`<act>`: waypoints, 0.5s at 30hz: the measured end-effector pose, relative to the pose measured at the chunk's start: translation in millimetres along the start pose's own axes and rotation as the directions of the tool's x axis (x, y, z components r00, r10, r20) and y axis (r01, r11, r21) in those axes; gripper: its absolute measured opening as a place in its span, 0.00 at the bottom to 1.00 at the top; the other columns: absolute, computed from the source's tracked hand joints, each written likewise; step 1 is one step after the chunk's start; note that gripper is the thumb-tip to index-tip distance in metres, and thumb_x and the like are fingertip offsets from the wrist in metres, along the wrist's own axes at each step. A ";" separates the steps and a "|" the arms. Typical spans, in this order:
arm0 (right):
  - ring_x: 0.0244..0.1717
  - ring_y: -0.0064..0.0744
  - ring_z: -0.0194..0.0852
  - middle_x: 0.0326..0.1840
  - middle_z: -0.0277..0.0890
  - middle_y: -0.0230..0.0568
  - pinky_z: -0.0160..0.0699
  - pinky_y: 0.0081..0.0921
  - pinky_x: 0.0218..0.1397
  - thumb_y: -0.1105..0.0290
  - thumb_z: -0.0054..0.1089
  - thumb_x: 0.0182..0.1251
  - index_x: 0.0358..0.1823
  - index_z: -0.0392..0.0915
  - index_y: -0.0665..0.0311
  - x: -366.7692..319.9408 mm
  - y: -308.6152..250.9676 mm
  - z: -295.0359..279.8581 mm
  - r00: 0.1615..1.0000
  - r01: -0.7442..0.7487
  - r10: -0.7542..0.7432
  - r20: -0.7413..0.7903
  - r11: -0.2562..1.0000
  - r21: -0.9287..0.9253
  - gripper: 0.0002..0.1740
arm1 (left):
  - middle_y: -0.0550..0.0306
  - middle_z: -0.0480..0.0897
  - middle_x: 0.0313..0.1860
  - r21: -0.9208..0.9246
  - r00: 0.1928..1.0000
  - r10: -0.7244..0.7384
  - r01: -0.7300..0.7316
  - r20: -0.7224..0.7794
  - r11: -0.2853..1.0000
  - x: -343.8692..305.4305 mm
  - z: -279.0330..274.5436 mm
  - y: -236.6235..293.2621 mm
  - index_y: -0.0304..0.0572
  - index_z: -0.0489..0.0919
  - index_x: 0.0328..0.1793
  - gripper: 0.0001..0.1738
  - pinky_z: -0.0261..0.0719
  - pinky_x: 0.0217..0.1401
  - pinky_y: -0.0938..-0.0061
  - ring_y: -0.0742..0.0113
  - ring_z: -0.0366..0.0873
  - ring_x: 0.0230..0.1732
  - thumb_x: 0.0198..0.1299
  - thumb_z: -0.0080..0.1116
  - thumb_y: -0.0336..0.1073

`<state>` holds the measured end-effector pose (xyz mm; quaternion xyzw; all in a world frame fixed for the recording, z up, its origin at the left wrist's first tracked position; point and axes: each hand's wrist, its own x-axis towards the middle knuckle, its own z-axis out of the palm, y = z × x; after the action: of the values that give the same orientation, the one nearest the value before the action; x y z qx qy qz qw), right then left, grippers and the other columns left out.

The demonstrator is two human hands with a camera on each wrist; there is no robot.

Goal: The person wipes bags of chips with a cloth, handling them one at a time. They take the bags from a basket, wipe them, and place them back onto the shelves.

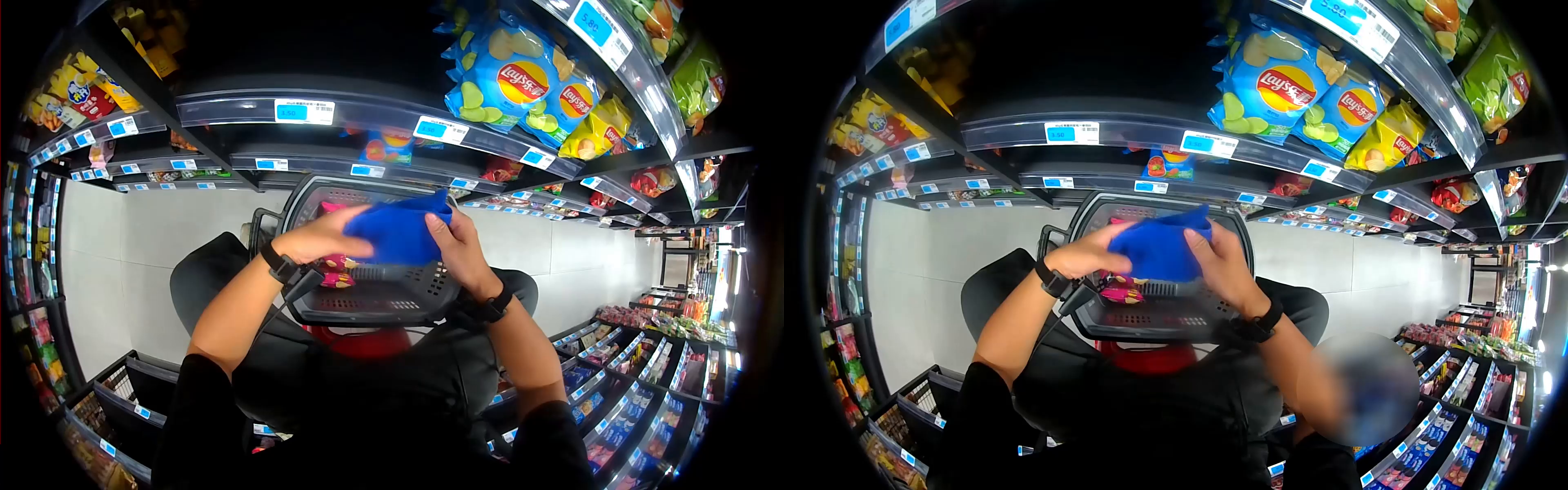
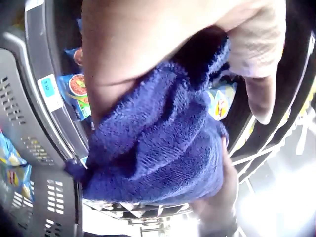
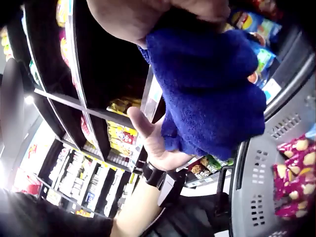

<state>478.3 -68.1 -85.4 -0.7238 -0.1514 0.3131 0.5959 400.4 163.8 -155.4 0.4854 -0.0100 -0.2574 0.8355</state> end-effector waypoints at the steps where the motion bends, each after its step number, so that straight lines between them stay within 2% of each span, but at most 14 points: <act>1: 0.47 0.19 0.76 0.48 0.81 0.35 0.76 0.20 0.53 0.66 0.49 0.79 0.60 0.74 0.71 -0.4 -10.9 0.7 0.998 0.028 -0.024 0.050 0.997 -0.072 0.17 | 0.51 0.79 0.60 0.174 0.997 0.018 -0.030 0.072 0.984 -1.3 2.2 2.4 0.33 0.64 0.75 0.29 0.82 0.57 0.71 0.64 0.81 0.58 0.70 0.53 0.34; 2: 0.48 0.19 0.76 0.49 0.81 0.35 0.76 0.21 0.53 0.65 0.49 0.80 0.60 0.74 0.70 -0.5 -20.8 -1.3 0.994 0.057 -0.043 0.099 0.988 -0.143 0.17 | 0.48 0.78 0.63 0.191 0.997 -0.035 0.021 0.070 0.981 -3.0 5.1 7.6 0.33 0.63 0.76 0.33 0.79 0.61 0.68 0.60 0.79 0.62 0.69 0.56 0.40; 3: 0.48 0.20 0.76 0.50 0.81 0.36 0.76 0.21 0.54 0.65 0.49 0.80 0.60 0.74 0.70 -2.2 -30.6 -1.4 0.988 0.088 -0.057 0.147 0.973 -0.212 0.18 | 0.48 0.78 0.64 -0.121 0.985 0.031 -0.010 0.169 0.993 -3.1 1.9 0.9 0.34 0.63 0.76 0.33 0.77 0.64 0.66 0.59 0.78 0.63 0.69 0.57 0.42; 4: 0.48 0.20 0.76 0.51 0.81 0.36 0.76 0.21 0.55 0.65 0.49 0.80 0.61 0.74 0.70 -5.9 -42.4 3.1 0.990 0.047 -0.044 0.137 0.999 -0.019 0.18 | 0.48 0.77 0.64 -0.423 0.962 0.123 -0.009 0.242 0.906 -3.7 -3.3 -10.4 0.36 0.64 0.76 0.34 0.75 0.66 0.64 0.58 0.76 0.64 0.68 0.58 0.43; 5: 0.49 0.21 0.76 0.52 0.80 0.36 0.75 0.21 0.55 0.65 0.49 0.79 0.61 0.74 0.70 -8.7 -54.7 10.2 0.991 0.008 -0.031 0.129 0.985 0.174 0.18 | 0.47 0.77 0.64 -0.682 0.931 0.233 0.023 0.280 0.731 -4.7 -6.6 -18.6 0.37 0.64 0.76 0.35 0.73 0.68 0.62 0.57 0.75 0.65 0.68 0.59 0.45; 6: 0.49 0.21 0.76 0.52 0.80 0.36 0.75 0.21 0.56 0.65 0.49 0.79 0.61 0.73 0.70 -10.3 -62.3 16.7 0.992 -0.027 -0.019 0.123 0.932 0.361 0.18 | 0.45 0.77 0.64 -0.855 0.981 0.051 0.138 0.188 0.501 -12.5 -1.1 -7.8 0.40 0.68 0.74 0.35 0.68 0.71 0.57 0.52 0.73 0.67 0.65 0.60 0.48; 7: 0.50 0.21 0.76 0.53 0.80 0.36 0.75 0.21 0.56 0.65 0.49 0.79 0.61 0.73 0.70 -9.7 -65.9 21.2 0.992 -0.029 -0.008 0.122 0.955 0.296 0.18 | 0.45 0.77 0.64 -0.896 0.994 -0.021 0.109 0.111 0.431 -11.8 2.1 -6.7 0.40 0.68 0.74 0.34 0.68 0.71 0.58 0.52 0.73 0.66 0.65 0.60 0.47; 8: 0.51 0.21 0.76 0.54 0.79 0.36 0.75 0.22 0.57 0.65 0.49 0.79 0.61 0.73 0.69 -6.1 -69.6 26.0 0.993 -0.029 0.001 0.119 0.972 0.231 0.18 | 0.45 0.77 0.63 -0.897 0.996 -0.058 0.083 0.064 0.434 -7.5 8.0 -10.1 0.40 0.68 0.73 0.33 0.68 0.70 0.58 0.53 0.73 0.66 0.65 0.60 0.46; 9: 0.52 0.21 0.76 0.54 0.79 0.35 0.75 0.22 0.57 0.64 0.50 0.79 0.62 0.73 0.69 -0.9 -72.3 31.8 0.993 -0.029 0.009 0.117 0.986 0.165 0.18 | 0.46 0.77 0.63 -0.860 0.999 -0.038 0.045 0.030 0.508 -2.3 16.1 -16.0 0.40 0.69 0.73 0.32 0.68 0.69 0.58 0.53 0.74 0.65 0.65 0.60 0.45; 10: 0.48 0.26 0.81 0.47 0.82 0.43 0.78 0.24 0.52 0.65 0.51 0.78 0.57 0.75 0.71 8.1 -70.2 39.7 0.994 0.059 -0.060 0.087 0.998 0.015 0.17 | 0.46 0.78 0.63 -0.831 1.000 -0.020 0.015 0.005 0.555 -0.3 22.5 -21.1 0.40 0.69 0.72 0.32 0.69 0.69 0.59 0.53 0.74 0.65 0.65 0.60 0.45; 12: 0.44 0.32 0.84 0.40 0.82 0.50 0.80 0.27 0.47 0.65 0.53 0.76 0.52 0.75 0.72 26.6 -69.5 38.2 0.995 -0.063 0.088 0.055 0.933 -0.354 0.15 | 0.47 0.78 0.62 -0.766 0.997 0.013 -0.069 -0.078 0.639 6.3 28.9 -27.9 0.40 0.70 0.71 0.30 0.69 0.68 0.59 0.53 0.74 0.64 0.65 0.60 0.43; 14: 0.36 0.45 0.85 0.29 0.78 0.61 0.79 0.33 0.38 0.62 0.56 0.74 0.42 0.75 0.73 46.4 -49.7 29.1 0.997 -0.044 0.067 0.028 0.868 -0.494 0.17 | 0.48 0.78 0.62 -0.685 0.983 0.034 -0.151 -0.181 0.713 8.9 18.2 -26.1 0.41 0.71 0.70 0.29 0.70 0.67 0.60 0.54 0.75 0.63 0.65 0.60 0.42; 15: 0.35 0.43 0.84 0.29 0.79 0.58 0.79 0.33 0.37 0.60 0.56 0.74 0.41 0.75 0.73 54.4 -31.6 22.0 0.999 0.045 -0.030 0.036 0.841 -0.540 0.18 | 0.48 0.78 0.61 -0.630 0.973 0.048 -0.183 -0.224 0.755 8.6 12.7 -24.1 0.41 0.72 0.70 0.28 0.70 0.66 0.60 0.54 0.75 0.62 0.64 0.60 0.41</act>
<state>510.5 -11.2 -72.1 -0.8551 -0.2552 0.2556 0.3720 394.4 140.2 -170.4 0.1888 0.1308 -0.1442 0.9625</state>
